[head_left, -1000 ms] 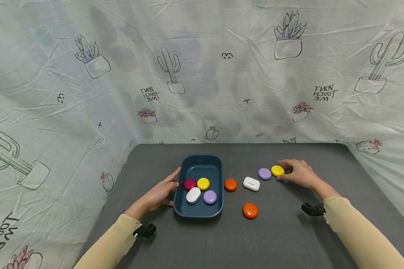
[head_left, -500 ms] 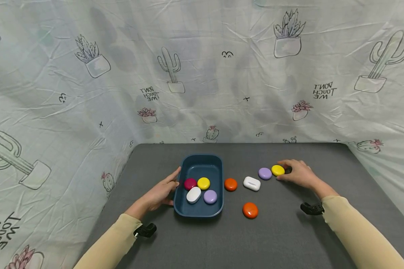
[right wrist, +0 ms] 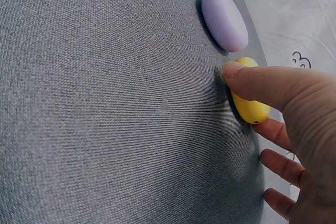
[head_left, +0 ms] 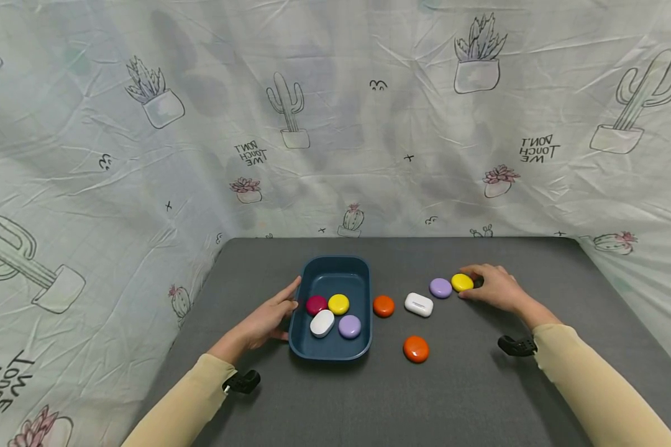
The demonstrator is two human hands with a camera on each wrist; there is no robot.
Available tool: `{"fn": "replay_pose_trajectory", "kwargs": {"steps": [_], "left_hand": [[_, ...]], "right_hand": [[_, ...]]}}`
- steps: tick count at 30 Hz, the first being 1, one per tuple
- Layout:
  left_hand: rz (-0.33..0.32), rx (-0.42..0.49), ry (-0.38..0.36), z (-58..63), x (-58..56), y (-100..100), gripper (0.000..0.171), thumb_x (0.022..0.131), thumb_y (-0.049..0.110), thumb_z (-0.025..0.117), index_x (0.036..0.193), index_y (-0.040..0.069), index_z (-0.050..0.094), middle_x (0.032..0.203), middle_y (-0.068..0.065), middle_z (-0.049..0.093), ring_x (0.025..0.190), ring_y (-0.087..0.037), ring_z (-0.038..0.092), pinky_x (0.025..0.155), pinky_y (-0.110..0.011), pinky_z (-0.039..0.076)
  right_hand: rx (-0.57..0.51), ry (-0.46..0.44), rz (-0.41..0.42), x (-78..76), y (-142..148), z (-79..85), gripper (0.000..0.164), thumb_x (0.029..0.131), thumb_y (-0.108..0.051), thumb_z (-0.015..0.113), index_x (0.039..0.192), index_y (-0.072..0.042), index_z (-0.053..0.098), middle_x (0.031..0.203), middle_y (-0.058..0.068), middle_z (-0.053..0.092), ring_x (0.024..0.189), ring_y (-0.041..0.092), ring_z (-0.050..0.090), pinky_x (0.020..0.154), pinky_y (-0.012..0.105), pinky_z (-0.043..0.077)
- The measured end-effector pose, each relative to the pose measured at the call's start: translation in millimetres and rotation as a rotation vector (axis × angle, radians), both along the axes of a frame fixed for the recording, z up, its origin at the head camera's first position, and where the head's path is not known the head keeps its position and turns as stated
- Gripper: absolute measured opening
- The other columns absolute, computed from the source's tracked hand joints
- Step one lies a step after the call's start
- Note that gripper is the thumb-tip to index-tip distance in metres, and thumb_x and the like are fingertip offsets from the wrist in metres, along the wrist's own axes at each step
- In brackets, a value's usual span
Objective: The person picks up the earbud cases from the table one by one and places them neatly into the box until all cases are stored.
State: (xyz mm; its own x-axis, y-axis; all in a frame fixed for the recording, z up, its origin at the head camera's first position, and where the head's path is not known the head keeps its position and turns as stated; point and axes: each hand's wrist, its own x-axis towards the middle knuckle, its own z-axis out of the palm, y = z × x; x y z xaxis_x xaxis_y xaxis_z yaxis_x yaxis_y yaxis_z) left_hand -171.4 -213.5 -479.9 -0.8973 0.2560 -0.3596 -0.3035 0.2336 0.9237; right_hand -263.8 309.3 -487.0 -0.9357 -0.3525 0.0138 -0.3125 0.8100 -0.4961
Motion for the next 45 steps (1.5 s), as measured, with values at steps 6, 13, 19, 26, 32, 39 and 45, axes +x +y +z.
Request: {"fn": "replay_pose_trajectory", "kwargs": {"steps": [6, 13, 19, 26, 32, 39, 45], "left_hand": [[-0.008, -0.001, 0.004, 1.4, -2.7, -1.6, 0.063, 0.109, 0.021, 0.042, 0.163, 0.045, 0.018, 0.164, -0.019, 0.022, 0.131, -0.042, 0.045, 0.077, -0.05, 0.058], [-0.017, -0.004, 0.006, 3.1, -5.4, -2.7, 0.063, 0.109, 0.021, 0.042, 0.163, 0.045, 0.018, 0.164, -0.019, 0.023, 0.13, -0.04, 0.046, 0.076, -0.05, 0.058], [-0.019, 0.003, 0.002, 3.9, -8.2, -4.5, 0.063, 0.11, 0.02, 0.042, 0.163, 0.045, 0.018, 0.163, -0.019, 0.024, 0.129, -0.04, 0.048, 0.077, -0.05, 0.058], [-0.023, 0.008, 0.0, 4.9, -10.6, -6.5, 0.063, 0.11, 0.02, 0.042, 0.163, 0.043, 0.018, 0.163, -0.02, 0.024, 0.131, -0.041, 0.046, 0.078, -0.053, 0.058], [-0.025, 0.016, -0.003, 6.4, -11.9, -7.8, 0.063, 0.109, 0.019, 0.042, 0.164, 0.041, 0.018, 0.164, -0.021, 0.022, 0.134, -0.043, 0.045, 0.079, -0.054, 0.058], [-0.026, 0.021, -0.009, 6.0, -15.1, -8.6, 0.063, 0.11, 0.019, 0.042, 0.164, 0.042, 0.018, 0.164, -0.021, 0.02, 0.135, -0.044, 0.043, 0.079, -0.055, 0.058], [-0.033, 0.023, -0.013, 5.6, -15.6, -7.7, 0.063, 0.11, 0.02, 0.04, 0.164, 0.041, 0.016, 0.164, -0.021, 0.019, 0.137, -0.046, 0.041, 0.08, -0.055, 0.057]], "right_hand": [[-0.002, 0.002, -0.007, -1.2, -0.9, 0.6, 0.063, 0.086, -0.04, 0.082, 0.136, -0.005, 0.064, 0.122, 0.019, 0.064, 0.112, 0.043, 0.051, 0.084, 0.062, 0.037], [-0.005, 0.021, -0.013, -4.2, 0.1, 3.5, 0.058, 0.087, -0.038, 0.082, 0.132, -0.005, 0.067, 0.12, 0.018, 0.065, 0.109, 0.042, 0.05, 0.083, 0.059, 0.037], [-0.036, 0.063, -0.023, -6.9, -3.6, 20.8, 0.055, 0.089, -0.03, 0.081, 0.134, -0.004, 0.065, 0.122, 0.02, 0.064, 0.111, 0.043, 0.046, 0.085, 0.058, 0.034], [-0.092, 0.11, 0.016, -6.4, -23.5, 46.5, 0.055, 0.088, -0.029, 0.083, 0.136, -0.008, 0.065, 0.122, 0.017, 0.065, 0.118, 0.041, 0.043, 0.093, 0.058, 0.032], [-0.137, 0.108, 0.081, -4.4, -55.6, 65.0, 0.055, 0.087, -0.027, 0.084, 0.137, -0.011, 0.066, 0.123, 0.012, 0.064, 0.121, 0.038, 0.041, 0.096, 0.057, 0.03], [-0.164, 0.092, 0.171, -0.2, -100.3, 79.9, 0.057, 0.087, -0.026, 0.084, 0.139, -0.016, 0.065, 0.12, 0.005, 0.063, 0.119, 0.033, 0.041, 0.095, 0.056, 0.031], [-0.163, 0.108, 0.267, 1.2, -136.5, 85.8, 0.058, 0.085, -0.029, 0.086, 0.139, -0.02, 0.067, 0.124, 0.004, 0.064, 0.116, 0.032, 0.044, 0.095, 0.056, 0.032]]}}
